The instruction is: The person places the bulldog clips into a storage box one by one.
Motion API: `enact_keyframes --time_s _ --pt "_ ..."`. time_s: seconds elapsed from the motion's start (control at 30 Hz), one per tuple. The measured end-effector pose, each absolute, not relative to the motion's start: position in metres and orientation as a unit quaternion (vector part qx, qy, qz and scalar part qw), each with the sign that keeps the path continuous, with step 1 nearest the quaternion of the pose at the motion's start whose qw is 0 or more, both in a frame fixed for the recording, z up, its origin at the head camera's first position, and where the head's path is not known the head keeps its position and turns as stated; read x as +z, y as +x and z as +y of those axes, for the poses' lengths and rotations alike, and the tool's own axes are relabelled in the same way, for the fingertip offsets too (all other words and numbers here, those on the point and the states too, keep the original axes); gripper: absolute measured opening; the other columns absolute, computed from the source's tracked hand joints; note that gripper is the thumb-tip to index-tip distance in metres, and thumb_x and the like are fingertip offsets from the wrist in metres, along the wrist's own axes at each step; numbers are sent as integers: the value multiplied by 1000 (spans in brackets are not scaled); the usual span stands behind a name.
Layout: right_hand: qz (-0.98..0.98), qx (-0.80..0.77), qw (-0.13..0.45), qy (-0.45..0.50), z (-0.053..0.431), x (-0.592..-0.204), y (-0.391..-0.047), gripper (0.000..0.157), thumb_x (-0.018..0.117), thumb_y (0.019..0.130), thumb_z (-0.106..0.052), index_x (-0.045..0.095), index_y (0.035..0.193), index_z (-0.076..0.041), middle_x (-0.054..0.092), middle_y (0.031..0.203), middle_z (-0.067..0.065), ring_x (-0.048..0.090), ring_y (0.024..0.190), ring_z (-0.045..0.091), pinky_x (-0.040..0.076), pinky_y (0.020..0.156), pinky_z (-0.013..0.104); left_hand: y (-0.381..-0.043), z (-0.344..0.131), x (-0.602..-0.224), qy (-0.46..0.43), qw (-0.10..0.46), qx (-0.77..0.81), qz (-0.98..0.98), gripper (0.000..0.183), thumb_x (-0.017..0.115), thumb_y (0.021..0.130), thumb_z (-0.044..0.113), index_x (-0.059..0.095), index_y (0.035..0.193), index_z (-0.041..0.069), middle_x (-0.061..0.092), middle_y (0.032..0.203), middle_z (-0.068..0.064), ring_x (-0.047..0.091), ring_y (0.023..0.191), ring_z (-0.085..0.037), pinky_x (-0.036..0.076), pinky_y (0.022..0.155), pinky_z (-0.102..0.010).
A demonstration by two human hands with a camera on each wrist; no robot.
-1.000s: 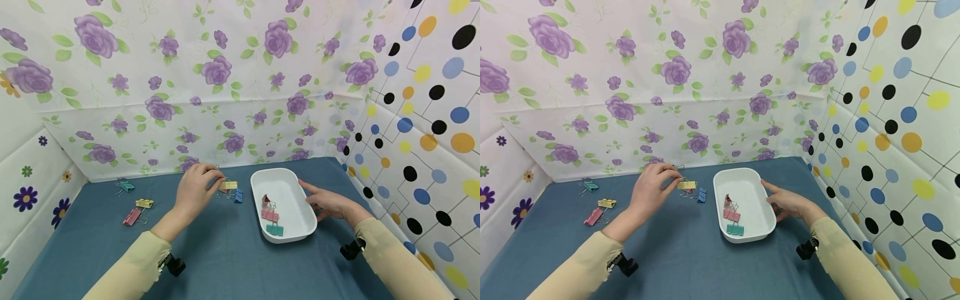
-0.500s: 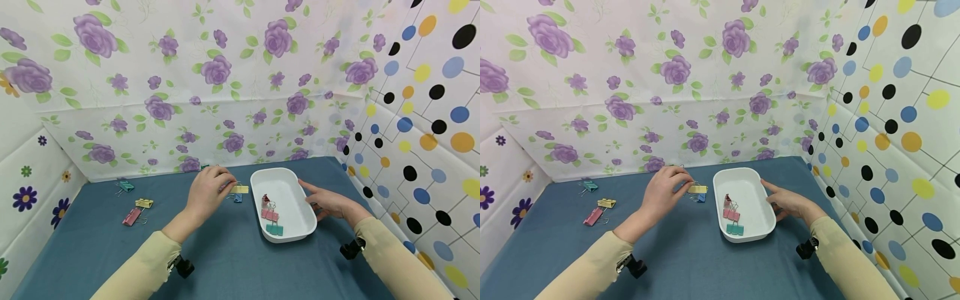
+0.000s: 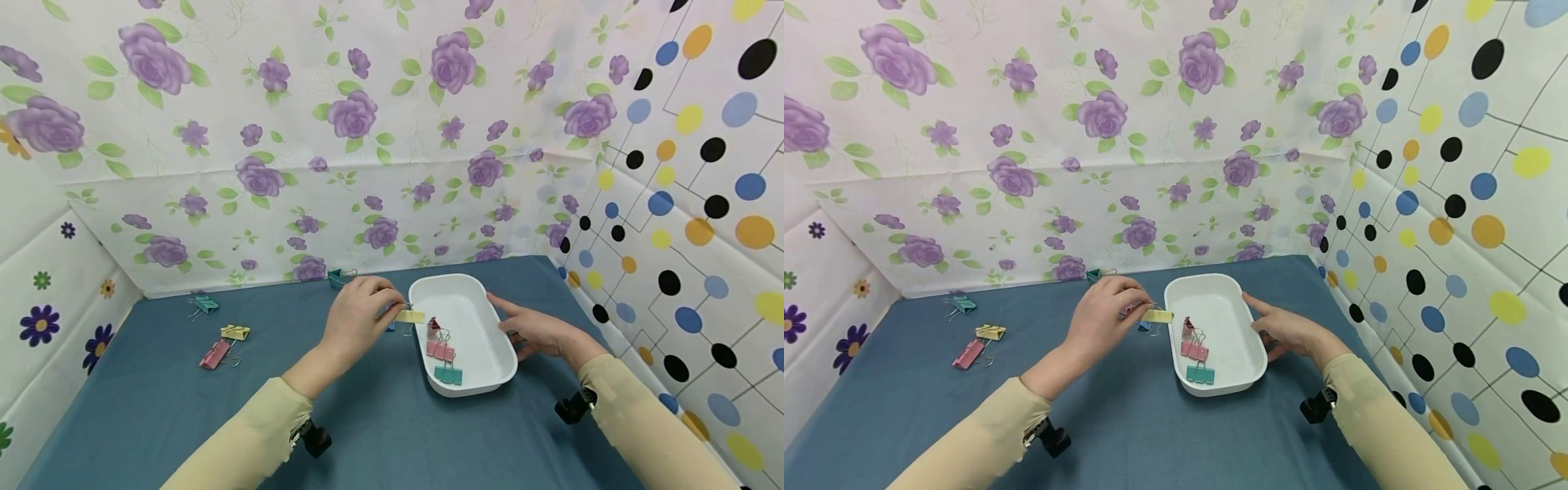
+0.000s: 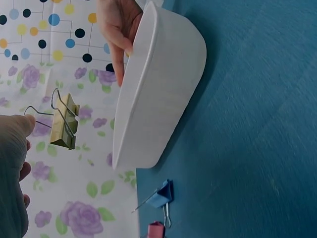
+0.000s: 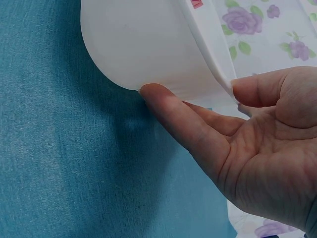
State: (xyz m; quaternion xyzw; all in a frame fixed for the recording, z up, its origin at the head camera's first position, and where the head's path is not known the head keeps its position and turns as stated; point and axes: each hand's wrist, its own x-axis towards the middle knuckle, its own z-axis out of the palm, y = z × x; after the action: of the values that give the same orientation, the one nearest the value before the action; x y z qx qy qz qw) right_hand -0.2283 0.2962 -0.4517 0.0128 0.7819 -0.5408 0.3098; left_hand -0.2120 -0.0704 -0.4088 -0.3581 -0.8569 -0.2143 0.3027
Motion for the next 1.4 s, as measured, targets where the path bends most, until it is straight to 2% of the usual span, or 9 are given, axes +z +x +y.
enact_keyframes --time_s 0.27,1.4 --pt "780 -544 310 15 296 -452 -229 73 46 109 -17 5 165 -41 8 167 24 56 124 44 60 76 52 -209 -58 -410 -371 305 -225 -848 6 80 92 22 79 98 21 68 105 1 63 100 -23 52 91 -42" --pt "780 -543 311 21 297 -453 -230 74 47 109 -18 4 164 -42 9 167 23 56 123 43 60 78 52 -202 -5 -433 -393 269 -235 -848 6 78 94 28 79 97 24 67 106 4 61 98 -17 53 87 -38"
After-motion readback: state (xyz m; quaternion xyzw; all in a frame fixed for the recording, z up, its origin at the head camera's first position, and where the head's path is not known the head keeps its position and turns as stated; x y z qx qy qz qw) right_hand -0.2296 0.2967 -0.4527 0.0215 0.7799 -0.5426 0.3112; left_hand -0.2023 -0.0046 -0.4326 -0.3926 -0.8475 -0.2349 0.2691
